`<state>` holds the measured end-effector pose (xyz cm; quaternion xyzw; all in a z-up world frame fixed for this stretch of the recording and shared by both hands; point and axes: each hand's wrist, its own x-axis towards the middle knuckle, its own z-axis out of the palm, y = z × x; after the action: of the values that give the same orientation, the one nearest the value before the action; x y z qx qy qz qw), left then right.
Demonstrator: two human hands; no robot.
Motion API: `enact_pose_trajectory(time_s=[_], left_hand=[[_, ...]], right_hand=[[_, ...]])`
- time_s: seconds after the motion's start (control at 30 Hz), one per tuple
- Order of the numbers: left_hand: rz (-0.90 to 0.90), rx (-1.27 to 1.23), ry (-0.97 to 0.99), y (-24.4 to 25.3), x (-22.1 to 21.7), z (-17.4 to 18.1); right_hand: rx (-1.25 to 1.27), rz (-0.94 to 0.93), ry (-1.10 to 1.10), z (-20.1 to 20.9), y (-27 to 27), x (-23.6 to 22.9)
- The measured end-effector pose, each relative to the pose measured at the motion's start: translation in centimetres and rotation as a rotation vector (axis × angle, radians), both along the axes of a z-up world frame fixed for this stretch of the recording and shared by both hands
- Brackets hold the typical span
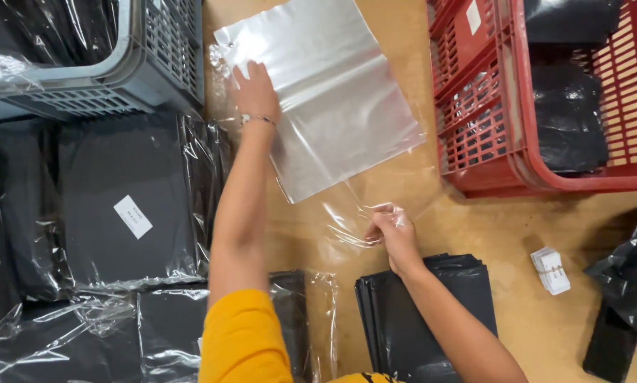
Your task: The person repeatedly places folded black items into clear plastic bags, seals them, and affixes white labels. The person then stacks the labeled packages and places them into a red basket.
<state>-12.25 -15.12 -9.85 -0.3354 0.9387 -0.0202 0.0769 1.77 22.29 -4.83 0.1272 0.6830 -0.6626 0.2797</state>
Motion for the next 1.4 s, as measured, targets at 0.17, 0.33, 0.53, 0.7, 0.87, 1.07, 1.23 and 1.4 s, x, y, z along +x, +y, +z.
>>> enact_pose_trajectory(time_s=[0.17,0.33,0.53,0.7,0.87,1.07,1.23,1.4], left_hand=[[-0.607,0.798,-0.202,17.0,13.0,17.5],[-0.862,-0.062,0.375,27.1,23.1,9.6],[-0.715,-0.015,0.451,33.5,27.3,9.6],[-0.742,-0.369,0.662,36.6,29.9,10.9],[-0.665,-0.038,0.444,43.8,33.8,12.8],[-0.715,-0.379,0.866,48.2,36.0,8.8],[-0.691,-0.210,0.695,50.3,39.1,5.7],[-0.573,-0.155,0.557,50.8,39.8,6.4]], right_hand=[[-0.180,-0.153,-0.145,1.0,0.9,1.2],[-0.225,-0.153,-0.187,1.8,2.7,4.0],[-0.260,-0.092,-0.181,-5.0,7.9,7.5],[-0.290,0.005,-0.086,2.8,12.7,11.1],[-0.240,0.029,-0.053,1.0,19.3,13.1],[-0.370,0.073,-0.129,4.0,26.2,17.4],[-0.265,0.280,-0.084,3.8,30.5,19.3],[0.324,0.391,1.020,4.9,32.1,18.5]])
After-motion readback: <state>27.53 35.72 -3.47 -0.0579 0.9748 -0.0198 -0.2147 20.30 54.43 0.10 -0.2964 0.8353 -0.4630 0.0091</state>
